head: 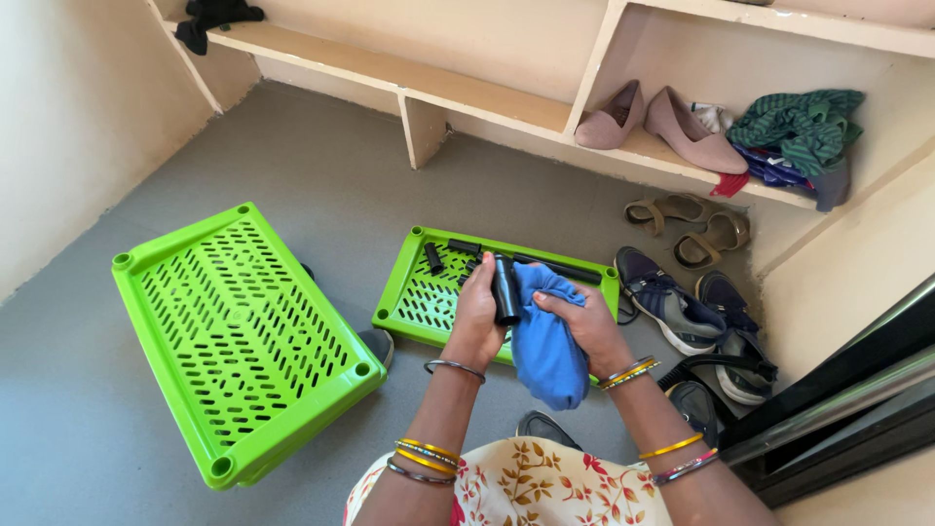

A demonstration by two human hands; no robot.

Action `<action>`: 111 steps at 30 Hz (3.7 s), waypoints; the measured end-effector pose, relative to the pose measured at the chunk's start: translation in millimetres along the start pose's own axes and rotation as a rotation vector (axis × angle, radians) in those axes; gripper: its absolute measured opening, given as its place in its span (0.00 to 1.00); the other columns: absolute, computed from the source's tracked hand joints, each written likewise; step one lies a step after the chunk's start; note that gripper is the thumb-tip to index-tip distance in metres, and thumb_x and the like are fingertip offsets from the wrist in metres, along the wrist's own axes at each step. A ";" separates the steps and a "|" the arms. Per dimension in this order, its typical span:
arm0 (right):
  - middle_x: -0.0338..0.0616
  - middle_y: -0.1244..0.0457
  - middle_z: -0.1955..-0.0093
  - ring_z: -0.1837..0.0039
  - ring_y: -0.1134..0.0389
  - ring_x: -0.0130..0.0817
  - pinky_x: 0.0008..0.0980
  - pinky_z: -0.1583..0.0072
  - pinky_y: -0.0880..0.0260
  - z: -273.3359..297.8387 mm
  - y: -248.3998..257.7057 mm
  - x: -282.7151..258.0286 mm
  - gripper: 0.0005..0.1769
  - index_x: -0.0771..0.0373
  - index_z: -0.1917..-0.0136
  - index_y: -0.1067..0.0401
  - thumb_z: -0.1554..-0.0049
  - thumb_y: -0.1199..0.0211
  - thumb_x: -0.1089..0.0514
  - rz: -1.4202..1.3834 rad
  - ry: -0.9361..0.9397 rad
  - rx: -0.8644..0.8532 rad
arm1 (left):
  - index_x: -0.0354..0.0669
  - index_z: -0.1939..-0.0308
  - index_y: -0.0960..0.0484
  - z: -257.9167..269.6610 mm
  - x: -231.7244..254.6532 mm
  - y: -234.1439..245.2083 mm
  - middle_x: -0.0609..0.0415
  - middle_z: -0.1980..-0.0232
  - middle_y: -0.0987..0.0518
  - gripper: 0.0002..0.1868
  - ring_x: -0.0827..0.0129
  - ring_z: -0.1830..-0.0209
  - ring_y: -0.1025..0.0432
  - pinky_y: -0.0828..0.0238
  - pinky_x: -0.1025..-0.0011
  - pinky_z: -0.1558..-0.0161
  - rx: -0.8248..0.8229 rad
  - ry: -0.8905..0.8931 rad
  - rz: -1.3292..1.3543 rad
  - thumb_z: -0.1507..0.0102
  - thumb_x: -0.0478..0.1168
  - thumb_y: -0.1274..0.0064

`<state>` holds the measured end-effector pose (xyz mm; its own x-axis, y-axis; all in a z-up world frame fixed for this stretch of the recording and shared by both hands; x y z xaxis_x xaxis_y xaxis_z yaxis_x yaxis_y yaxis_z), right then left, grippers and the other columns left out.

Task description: The person wipes a green plastic furniture tray and several black cylindrical rods with a blue cloth. The person handles the tray and rods one at a time, wiping each surface and placing them back on the floor.

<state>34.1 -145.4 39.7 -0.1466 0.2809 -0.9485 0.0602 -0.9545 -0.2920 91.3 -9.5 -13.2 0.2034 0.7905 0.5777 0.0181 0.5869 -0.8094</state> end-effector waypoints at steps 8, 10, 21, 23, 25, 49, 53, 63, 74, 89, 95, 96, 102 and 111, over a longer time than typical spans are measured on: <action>0.46 0.33 0.47 0.47 0.28 0.36 0.32 0.46 0.27 61.4 -51.0 -76.3 0.18 0.61 0.42 0.22 0.47 0.30 0.62 0.901 0.742 0.054 | 0.32 0.49 0.27 -5.8 19.5 31.7 0.40 0.57 0.16 0.35 0.53 0.56 0.21 0.22 0.63 0.56 0.254 0.061 0.191 0.28 0.63 0.72; 0.49 0.34 0.45 0.47 0.28 0.43 0.36 0.47 0.27 68.7 -73.5 -76.7 0.23 0.58 0.40 0.22 0.51 0.31 0.62 1.069 0.805 0.018 | 0.36 0.48 0.31 -2.7 19.6 29.6 0.39 0.59 0.17 0.29 0.51 0.58 0.21 0.20 0.60 0.57 0.280 0.023 0.236 0.29 0.61 0.69; 0.49 0.38 0.40 0.45 0.32 0.54 0.50 0.48 0.30 50.7 -91.8 -46.0 0.27 0.60 0.42 0.26 0.58 0.34 0.66 1.459 0.500 -0.080 | 0.47 0.54 0.36 18.8 13.1 4.2 0.52 0.72 0.27 0.14 0.65 0.79 0.30 0.28 0.66 0.75 0.287 -0.093 -0.019 0.30 0.51 0.53; 0.51 0.38 0.41 0.46 0.32 0.54 0.50 0.48 0.30 49.6 -87.9 -46.1 0.22 0.59 0.43 0.25 0.53 0.31 0.61 1.377 0.479 -0.143 | 0.47 0.54 0.36 16.4 9.7 16.9 0.52 0.71 0.26 0.14 0.65 0.78 0.29 0.27 0.65 0.74 0.332 -0.062 0.033 0.30 0.51 0.54; 0.50 0.36 0.43 0.47 0.31 0.53 0.47 0.48 0.30 50.0 -85.0 -48.1 0.22 0.58 0.41 0.24 0.50 0.30 0.58 1.279 0.485 -0.218 | 0.48 0.55 0.37 7.3 8.3 29.6 0.52 0.71 0.26 0.15 0.64 0.77 0.29 0.29 0.63 0.74 0.371 -0.021 0.107 0.30 0.52 0.55; 0.44 0.31 0.55 0.53 0.29 0.40 0.35 0.51 0.29 39.0 -48.6 -54.1 0.12 0.63 0.49 0.26 0.47 0.31 0.63 0.885 0.616 0.175 | 0.43 0.51 0.33 22.4 8.4 6.2 0.54 0.55 0.25 0.17 0.75 0.57 0.30 0.30 0.74 0.53 0.361 -0.351 -0.301 0.33 0.49 0.47; 0.36 0.33 0.58 0.56 0.33 0.22 0.27 0.53 0.31 12.4 -25.9 -15.7 0.12 0.66 0.50 0.25 0.46 0.28 0.61 0.393 0.199 -0.025 | 0.41 0.54 0.33 9.8 4.2 17.9 0.53 0.64 0.27 0.19 0.67 0.67 0.30 0.28 0.66 0.63 0.355 -0.221 -0.168 0.32 0.52 0.48; 0.39 0.35 0.49 0.48 0.33 0.23 0.26 0.45 0.29 41.3 -18.7 -73.3 0.14 0.62 0.45 0.34 0.40 0.33 0.58 0.238 0.508 0.179 | 0.42 0.61 0.27 -6.4 1.7 45.2 0.52 0.72 0.23 0.28 0.61 0.72 0.24 0.25 0.63 0.68 0.355 0.094 0.169 0.32 0.64 0.59; 0.56 0.41 0.40 0.39 0.35 0.52 0.39 0.39 0.34 68.5 -96.6 -71.2 0.23 0.67 0.39 0.25 0.47 0.29 0.58 1.002 0.782 -0.025 | 0.39 0.49 0.27 14.0 25.1 37.1 0.53 0.60 0.21 0.20 0.66 0.64 0.25 0.25 0.63 0.61 0.493 -0.163 0.013 0.32 0.53 0.54; 0.41 0.30 0.56 0.56 0.29 0.29 0.32 0.50 0.28 21.7 -25.6 -16.6 0.10 0.64 0.49 0.23 0.47 0.34 0.66 -0.144 0.175 0.129 | 0.43 0.56 0.31 20.5 36.1 20.8 0.49 0.70 0.23 0.13 0.61 0.75 0.24 0.24 0.63 0.71 0.326 -0.154 0.089 0.35 0.46 0.48; 0.41 0.30 0.54 0.53 0.26 0.33 0.35 0.49 0.25 18.4 11.5 -36.8 0.13 0.61 0.45 0.27 0.43 0.39 0.56 -0.392 0.028 0.082 | 0.38 0.58 0.26 39.4 42.7 -11.0 0.49 0.67 0.20 0.15 0.65 0.75 0.26 0.27 0.68 0.73 0.137 0.011 -0.283 0.40 0.42 0.37; 0.43 0.30 0.53 0.53 0.27 0.33 0.35 0.49 0.25 17.6 11.1 -32.1 0.13 0.61 0.45 0.27 0.42 0.39 0.54 -0.380 -0.012 0.035 | 0.36 0.59 0.26 45.8 38.4 -20.1 0.48 0.68 0.22 0.18 0.65 0.75 0.27 0.29 0.68 0.73 0.095 0.034 -0.475 0.40 0.42 0.34; 0.45 0.32 0.45 0.46 0.31 0.29 0.32 0.45 0.29 -2.1 25.3 -23.8 0.19 0.65 0.39 0.28 0.40 0.34 0.54 0.063 0.208 0.158 | 0.38 0.51 0.21 64.3 33.1 -57.4 0.52 0.59 0.16 0.25 0.75 0.63 0.22 0.22 0.75 0.60 -0.023 -0.061 -0.718 0.49 0.39 0.31; 0.36 0.41 0.30 0.32 0.38 0.25 0.30 0.34 0.36 19.1 -47.0 -20.3 0.46 0.49 0.24 0.44 0.50 0.26 0.54 0.301 0.274 -0.211 | 0.30 0.53 0.20 43.1 49.9 -26.5 0.55 0.65 0.20 0.20 0.80 0.71 0.29 0.30 0.78 0.69 0.141 -0.186 -0.525 0.36 0.46 0.35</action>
<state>15.4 -108.2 74.9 0.1729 0.0374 -0.9842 0.2639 -0.9645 0.0097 58.8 21.9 41.7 0.0267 0.3964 0.9177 -0.0629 0.9169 -0.3942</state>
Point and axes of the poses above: each hand's wrist, its own z-axis away from the middle knuckle, its own y-axis out of the back of the hand, x = y × z, the point moved 8 cm from there along -z, towards the middle knuckle
